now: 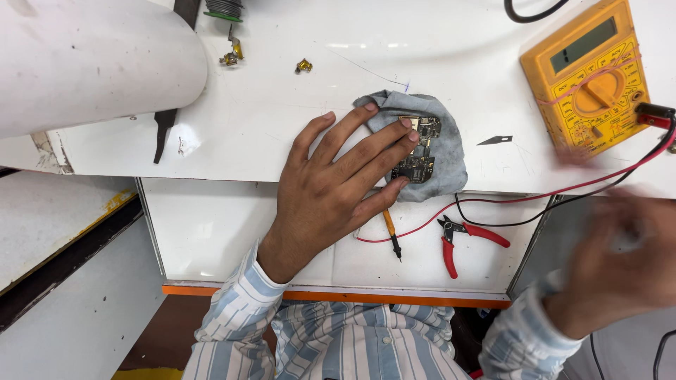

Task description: The person uses a multimeter to test points on a small circuit board placed on a cloth. They repeatedly touch probes to different areas of the board while observing the multimeter display, then set the probes down.

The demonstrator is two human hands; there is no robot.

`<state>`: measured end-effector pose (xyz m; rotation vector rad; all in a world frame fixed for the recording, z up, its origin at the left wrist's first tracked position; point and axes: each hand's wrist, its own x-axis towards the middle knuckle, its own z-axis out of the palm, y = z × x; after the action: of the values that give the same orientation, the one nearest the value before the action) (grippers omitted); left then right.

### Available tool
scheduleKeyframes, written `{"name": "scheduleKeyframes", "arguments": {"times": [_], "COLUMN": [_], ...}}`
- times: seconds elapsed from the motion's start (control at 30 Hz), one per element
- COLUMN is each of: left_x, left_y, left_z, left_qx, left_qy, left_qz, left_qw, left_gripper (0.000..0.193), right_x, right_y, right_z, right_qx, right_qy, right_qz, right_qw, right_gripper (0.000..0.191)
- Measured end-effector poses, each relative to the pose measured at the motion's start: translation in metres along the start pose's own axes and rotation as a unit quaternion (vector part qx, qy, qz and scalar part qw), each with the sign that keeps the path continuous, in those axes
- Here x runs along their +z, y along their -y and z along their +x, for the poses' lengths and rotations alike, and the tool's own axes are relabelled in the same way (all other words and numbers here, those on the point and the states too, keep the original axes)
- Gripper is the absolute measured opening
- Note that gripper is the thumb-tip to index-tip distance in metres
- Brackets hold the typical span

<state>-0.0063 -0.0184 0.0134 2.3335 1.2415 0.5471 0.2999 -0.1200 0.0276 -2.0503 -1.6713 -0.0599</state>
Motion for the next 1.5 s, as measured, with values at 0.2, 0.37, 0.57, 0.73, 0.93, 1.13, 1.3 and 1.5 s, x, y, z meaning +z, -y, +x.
{"name": "scheduleKeyframes", "arguments": {"times": [0.2,0.37,0.57,0.73,0.93,1.13,1.3,1.5], "left_x": [-0.006,-0.007,-0.005,-0.006,-0.006,-0.008,-0.010,-0.009], "left_y": [-0.002,-0.003,-0.002,0.000,0.000,0.001,0.000,0.001], "left_z": [0.001,0.002,0.003,0.002,0.003,0.004,0.003,0.002], "left_qx": [0.001,0.007,0.013,0.011,0.016,0.019,0.008,0.014], "left_qy": [0.002,-0.001,-0.007,0.000,-0.001,0.004,0.008,0.016], "left_qz": [0.004,0.014,0.013,0.007,0.006,0.002,-0.028,-0.020], "left_qw": [1.000,1.000,1.000,1.000,1.000,1.000,1.000,1.000], "left_gripper": [0.045,0.045,0.047,0.045,0.045,0.045,0.045,0.050], "right_x": [-0.003,-0.008,-0.010,-0.010,-0.011,-0.011,-0.012,-0.012], "right_y": [0.055,0.075,0.088,0.096,0.101,0.104,0.106,0.108], "right_z": [-0.016,-0.025,-0.028,-0.023,-0.016,-0.012,-0.011,-0.012], "right_qx": [-0.050,-0.001,-0.015,-0.004,-0.032,-0.023,-0.033,-0.022], "right_qy": [0.167,0.208,0.198,0.230,0.209,0.198,0.241,0.228], "right_qz": [0.053,0.043,0.033,0.051,0.052,0.054,0.051,0.069], "right_qw": [0.983,0.977,0.979,0.972,0.976,0.978,0.969,0.971], "right_gripper": [0.044,0.048,0.050,0.048,0.051,0.052,0.055,0.052]}}
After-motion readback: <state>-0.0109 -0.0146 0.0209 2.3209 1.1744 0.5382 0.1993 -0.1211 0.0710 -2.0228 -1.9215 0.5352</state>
